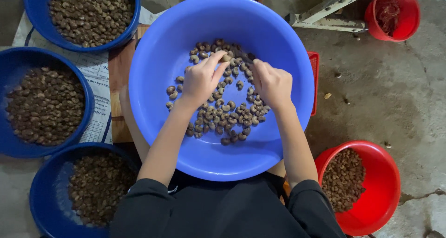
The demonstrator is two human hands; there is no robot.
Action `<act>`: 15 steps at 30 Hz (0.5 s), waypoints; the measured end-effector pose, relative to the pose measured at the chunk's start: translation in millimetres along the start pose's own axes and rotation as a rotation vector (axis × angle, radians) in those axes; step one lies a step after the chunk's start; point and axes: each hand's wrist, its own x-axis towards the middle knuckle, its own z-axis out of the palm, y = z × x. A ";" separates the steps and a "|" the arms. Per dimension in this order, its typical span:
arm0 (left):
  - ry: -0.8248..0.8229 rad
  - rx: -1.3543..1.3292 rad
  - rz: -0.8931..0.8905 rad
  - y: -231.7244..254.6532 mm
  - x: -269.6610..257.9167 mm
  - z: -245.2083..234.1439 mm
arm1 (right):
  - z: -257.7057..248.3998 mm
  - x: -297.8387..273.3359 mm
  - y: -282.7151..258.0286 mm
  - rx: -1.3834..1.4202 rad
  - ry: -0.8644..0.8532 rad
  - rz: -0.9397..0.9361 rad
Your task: Peeling or cutting the outer layer of nuts using a small knife over a large plastic basin
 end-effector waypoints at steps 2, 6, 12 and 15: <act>0.015 0.023 -0.001 -1.0 0.6 -4.0 | -5.6 -0.2 -1.3 -0.072 0.043 0.029; -0.034 0.028 0.003 1.9 2.5 -13.1 | 0.4 -4.4 -0.6 -0.011 -0.003 -0.014; -0.035 0.012 0.003 3.2 2.2 -9.7 | 6.7 -12.6 6.5 -0.048 -0.012 -0.023; -0.017 0.061 0.026 3.5 2.9 -6.1 | 8.6 -9.3 7.8 -0.150 -0.010 0.048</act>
